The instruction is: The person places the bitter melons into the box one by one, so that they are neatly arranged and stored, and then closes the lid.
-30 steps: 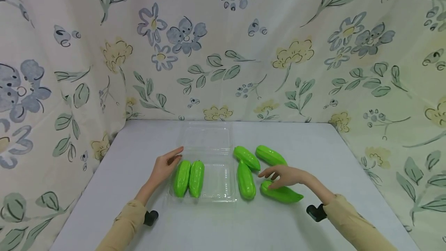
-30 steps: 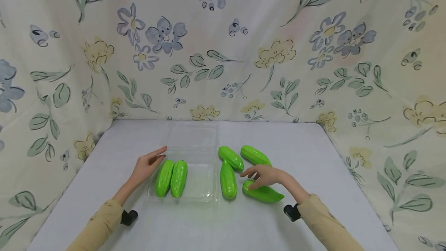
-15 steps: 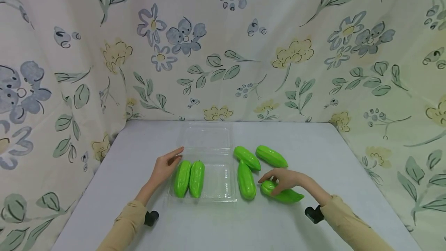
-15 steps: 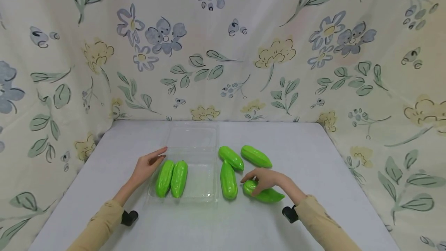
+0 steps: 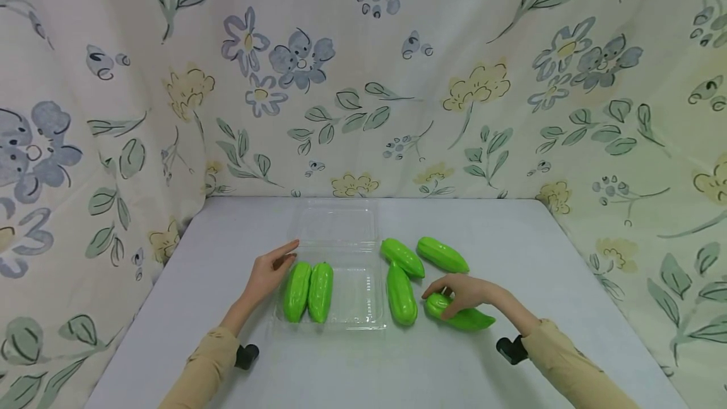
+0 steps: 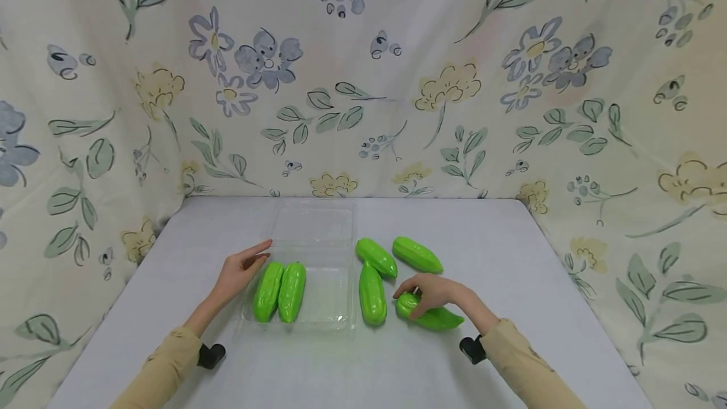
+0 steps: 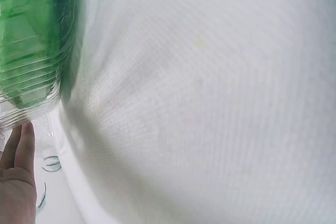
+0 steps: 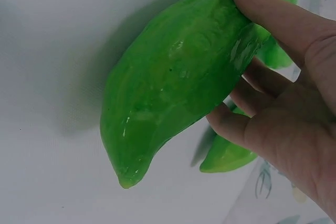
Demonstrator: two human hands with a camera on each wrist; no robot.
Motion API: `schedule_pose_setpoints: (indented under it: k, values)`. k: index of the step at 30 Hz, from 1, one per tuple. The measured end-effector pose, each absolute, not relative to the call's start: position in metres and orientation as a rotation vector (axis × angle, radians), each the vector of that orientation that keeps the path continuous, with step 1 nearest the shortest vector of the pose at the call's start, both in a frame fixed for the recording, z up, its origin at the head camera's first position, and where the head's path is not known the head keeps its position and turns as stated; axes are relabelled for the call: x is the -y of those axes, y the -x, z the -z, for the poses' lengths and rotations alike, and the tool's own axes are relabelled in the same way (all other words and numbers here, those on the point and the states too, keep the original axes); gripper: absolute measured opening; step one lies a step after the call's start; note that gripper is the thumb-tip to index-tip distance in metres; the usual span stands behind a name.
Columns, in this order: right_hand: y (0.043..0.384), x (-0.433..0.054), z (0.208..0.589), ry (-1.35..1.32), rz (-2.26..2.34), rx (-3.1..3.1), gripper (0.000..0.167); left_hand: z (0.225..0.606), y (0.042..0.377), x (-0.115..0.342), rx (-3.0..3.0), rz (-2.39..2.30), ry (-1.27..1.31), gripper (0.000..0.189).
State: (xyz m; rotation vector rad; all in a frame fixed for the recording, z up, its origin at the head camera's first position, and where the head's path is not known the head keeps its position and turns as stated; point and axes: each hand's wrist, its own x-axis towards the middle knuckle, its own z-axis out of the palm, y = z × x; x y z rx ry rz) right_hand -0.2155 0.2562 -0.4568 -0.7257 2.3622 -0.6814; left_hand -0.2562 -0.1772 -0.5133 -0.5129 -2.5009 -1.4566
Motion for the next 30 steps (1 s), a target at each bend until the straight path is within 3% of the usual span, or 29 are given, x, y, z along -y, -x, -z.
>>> schedule_pose_setpoints:
  k: [6,19,30]
  values:
    - [0.215,-0.256,0.456,0.735,0.677,-2.364,0.043,0.491,0.243,0.172,2.504,1.479,0.532,0.037]
    - [0.212,-0.255,0.453,0.755,0.683,-2.376,0.043,0.488,0.242,0.172,2.509,1.509,0.522,0.037]
    - [0.213,-0.258,0.454,0.766,0.701,-2.366,0.043,0.521,0.262,0.181,2.523,1.457,0.501,0.037]
